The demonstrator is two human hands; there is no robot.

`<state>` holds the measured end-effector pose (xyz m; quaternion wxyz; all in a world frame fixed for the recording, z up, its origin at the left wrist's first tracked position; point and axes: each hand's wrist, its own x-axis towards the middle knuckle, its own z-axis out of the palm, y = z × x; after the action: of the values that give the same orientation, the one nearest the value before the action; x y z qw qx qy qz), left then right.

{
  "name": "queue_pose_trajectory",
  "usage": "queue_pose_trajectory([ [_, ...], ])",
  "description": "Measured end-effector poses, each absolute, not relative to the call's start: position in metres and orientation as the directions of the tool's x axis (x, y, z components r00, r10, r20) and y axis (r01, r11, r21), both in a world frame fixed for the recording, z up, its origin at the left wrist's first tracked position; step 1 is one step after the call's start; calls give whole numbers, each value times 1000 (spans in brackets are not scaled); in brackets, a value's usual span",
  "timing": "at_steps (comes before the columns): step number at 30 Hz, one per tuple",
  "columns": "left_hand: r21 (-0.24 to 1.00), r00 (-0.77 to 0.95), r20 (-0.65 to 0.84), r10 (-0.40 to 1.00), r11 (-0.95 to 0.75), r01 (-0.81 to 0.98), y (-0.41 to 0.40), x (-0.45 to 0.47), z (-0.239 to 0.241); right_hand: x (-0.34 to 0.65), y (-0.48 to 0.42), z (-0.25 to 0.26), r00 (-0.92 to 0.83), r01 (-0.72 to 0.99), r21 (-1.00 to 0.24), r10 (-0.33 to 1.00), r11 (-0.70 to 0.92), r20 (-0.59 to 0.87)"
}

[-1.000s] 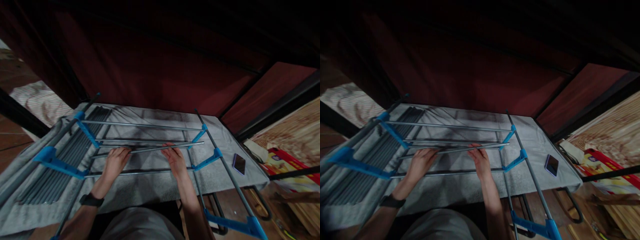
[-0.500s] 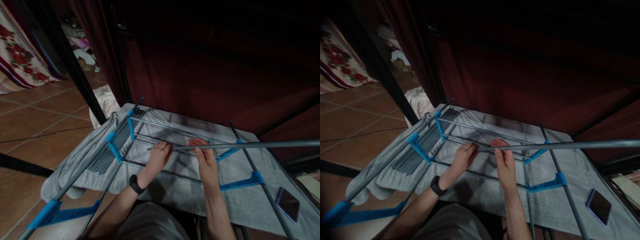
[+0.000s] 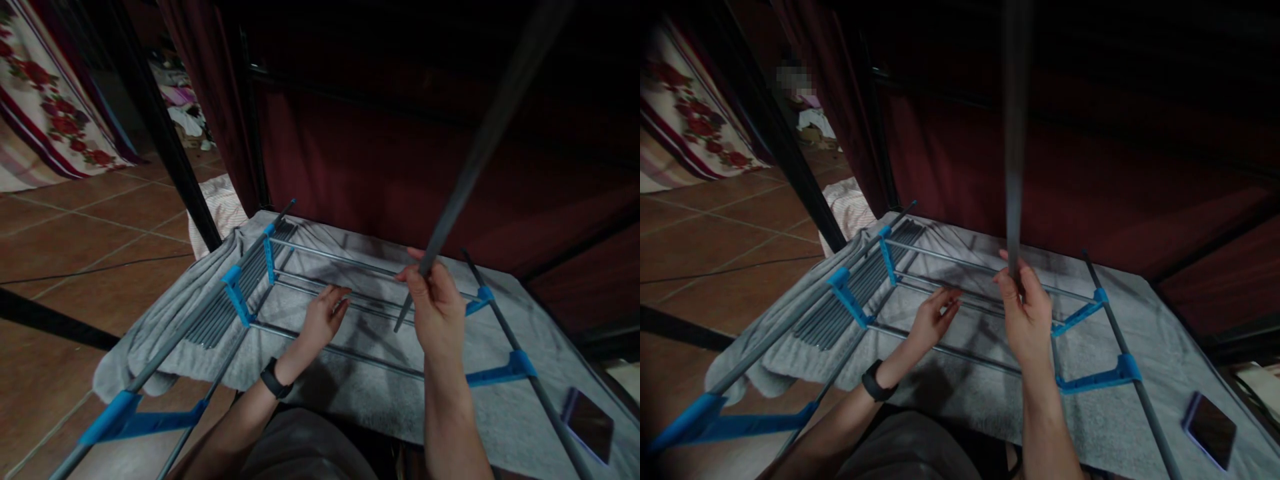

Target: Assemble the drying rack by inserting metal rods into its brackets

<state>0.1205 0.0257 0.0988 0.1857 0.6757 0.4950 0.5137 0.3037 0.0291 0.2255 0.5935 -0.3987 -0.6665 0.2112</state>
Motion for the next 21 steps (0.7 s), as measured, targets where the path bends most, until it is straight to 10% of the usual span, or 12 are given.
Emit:
queue_pose_trajectory([
  [9,968,-321,252,913,-238,82,40,104,80,282,37,167,-394,438,-610,751,660,530],
  [21,916,-331,-130,934,-15,-401,28,90,73,268,48,93,-558,775,-234,810,587,183],
])
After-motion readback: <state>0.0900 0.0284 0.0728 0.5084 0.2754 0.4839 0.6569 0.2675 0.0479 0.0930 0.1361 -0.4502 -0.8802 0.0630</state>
